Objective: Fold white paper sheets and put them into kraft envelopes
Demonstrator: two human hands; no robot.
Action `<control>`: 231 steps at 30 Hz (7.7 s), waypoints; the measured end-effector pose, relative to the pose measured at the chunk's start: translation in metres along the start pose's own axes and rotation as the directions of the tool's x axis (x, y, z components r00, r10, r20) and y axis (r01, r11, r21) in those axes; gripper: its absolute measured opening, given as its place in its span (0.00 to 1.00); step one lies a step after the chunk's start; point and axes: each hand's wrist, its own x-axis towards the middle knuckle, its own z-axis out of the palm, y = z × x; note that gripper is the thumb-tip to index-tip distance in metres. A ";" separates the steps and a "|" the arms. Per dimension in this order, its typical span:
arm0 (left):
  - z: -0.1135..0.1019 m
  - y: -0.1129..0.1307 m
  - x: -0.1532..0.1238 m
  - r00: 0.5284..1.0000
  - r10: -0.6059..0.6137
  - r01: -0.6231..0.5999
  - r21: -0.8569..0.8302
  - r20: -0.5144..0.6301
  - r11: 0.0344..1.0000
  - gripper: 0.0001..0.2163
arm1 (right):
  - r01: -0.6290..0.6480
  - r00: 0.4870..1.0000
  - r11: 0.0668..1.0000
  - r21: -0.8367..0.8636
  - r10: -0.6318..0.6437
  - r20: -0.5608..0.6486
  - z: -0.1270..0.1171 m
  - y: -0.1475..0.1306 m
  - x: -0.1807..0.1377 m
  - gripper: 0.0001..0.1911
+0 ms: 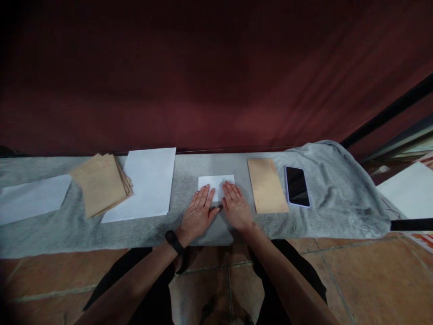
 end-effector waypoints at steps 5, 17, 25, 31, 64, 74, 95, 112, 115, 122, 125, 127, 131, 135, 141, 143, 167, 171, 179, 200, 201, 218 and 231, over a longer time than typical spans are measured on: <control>-0.005 -0.004 -0.001 0.999 0.037 -0.037 0.006 0.022 0.999 0.27 | 0.120 0.992 0.992 0.029 -0.121 0.028 0.002 -0.011 -0.014 0.29; -0.002 -0.001 -0.001 0.995 -0.099 0.099 0.048 0.005 0.994 0.33 | 0.037 0.999 0.999 -0.011 -0.037 -0.029 -0.005 -0.002 -0.031 0.36; 0.001 0.013 0.007 1.000 -0.020 0.020 -0.023 -0.017 1.000 0.30 | 0.026 1.000 0.999 -0.042 -0.026 -0.009 -0.006 -0.002 -0.033 0.34; 0.008 0.036 0.019 0.995 0.101 -0.098 -0.097 0.028 0.990 0.33 | 0.031 1.000 0.997 -0.074 -0.031 0.004 0.001 -0.001 -0.035 0.35; 0.017 0.013 0.049 0.985 -0.163 0.162 -0.027 -0.056 0.987 0.30 | -0.089 0.994 0.996 -0.030 0.087 -0.060 0.000 0.004 -0.027 0.29; 0.015 0.008 0.046 0.984 -0.171 0.169 -0.050 -0.042 0.984 0.29 | -0.096 0.995 0.995 -0.011 0.096 0.014 -0.005 0.006 0.000 0.27; -0.013 -0.033 0.047 0.855 -0.517 0.362 -0.761 0.041 0.539 0.20 | -0.183 0.983 0.977 -0.109 0.182 -0.022 0.005 0.005 0.020 0.32; -0.026 -0.027 0.053 0.842 -0.457 0.188 -0.950 0.287 -0.251 0.15 | 0.013 0.998 0.985 0.172 -0.024 0.059 -0.012 -0.026 0.026 0.35; -0.031 -0.023 0.054 0.857 -0.351 0.229 -0.890 0.376 -0.394 0.18 | -0.131 0.989 0.890 0.437 0.146 -0.001 -0.026 -0.023 0.032 0.28; -0.021 -0.003 0.049 0.869 -0.242 0.295 -0.845 0.431 -0.446 0.26 | -0.197 0.836 0.191 0.962 0.545 0.063 -0.036 -0.014 0.047 0.25; -0.016 0.000 0.049 0.885 -0.245 0.276 -0.871 0.395 -0.407 0.27 | -0.209 0.812 0.033 0.977 0.562 0.154 -0.031 -0.017 0.048 0.23; -0.014 -0.003 0.050 0.866 -0.325 0.258 -0.897 0.380 -0.360 0.30 | -0.223 0.790 -0.005 0.975 0.585 0.184 -0.028 -0.015 0.046 0.21; -0.012 -0.022 0.053 0.843 -0.428 0.305 -0.945 0.325 -0.118 0.41 | -0.251 0.706 -0.010 0.968 0.682 0.191 -0.025 0.005 0.041 0.22; -0.010 -0.040 0.054 0.877 -0.407 0.344 -0.926 0.257 0.157 0.42 | -0.406 0.696 0.208 0.890 0.701 0.154 -0.024 0.029 0.036 0.23; -0.009 -0.043 0.054 0.904 -0.422 0.329 -0.740 0.068 0.586 0.36 | -0.565 0.822 0.761 0.318 0.554 0.135 -0.026 0.029 0.025 0.24; -0.012 -0.040 0.054 0.915 -0.403 0.322 -0.641 0.022 0.697 0.34 | -0.545 0.838 0.820 0.174 0.522 0.162 -0.028 0.024 0.022 0.25; 0.010 0.020 0.015 0.984 -0.158 0.148 -0.124 -0.077 0.981 0.34 | -0.429 0.886 0.903 0.000 0.421 0.195 -0.033 0.014 0.018 0.24; 0.009 0.017 0.014 0.985 -0.161 0.155 -0.080 -0.064 0.985 0.32 | -0.407 0.907 0.913 -0.021 0.407 0.112 -0.035 0.015 0.018 0.22; 0.018 0.014 0.016 1.000 0.014 -0.015 -0.013 -0.028 1.000 0.28 | 0.006 1.000 0.979 0.203 -0.002 -0.017 -0.009 -0.019 0.031 0.24; 0.019 0.011 0.008 0.996 -0.011 0.006 -0.054 -0.091 0.999 0.28 | -0.039 0.999 0.995 -0.094 0.039 0.006 0.011 -0.006 0.015 0.31; 0.018 0.010 0.009 0.996 -0.023 0.019 -0.050 -0.090 0.999 0.28 | -0.047 0.999 0.994 -0.100 0.047 -0.007 0.010 -0.005 0.015 0.31; 0.011 0.000 0.026 0.984 -0.173 0.174 0.046 -0.034 0.984 0.35 | -0.169 0.983 0.981 -0.092 0.162 -0.085 0.006 0.005 0.001 0.35; 0.014 -0.004 0.023 0.980 -0.175 0.177 0.018 -0.090 0.984 0.34 | -0.216 0.974 0.973 -0.086 0.209 -0.085 0.005 0.008 -0.010 0.32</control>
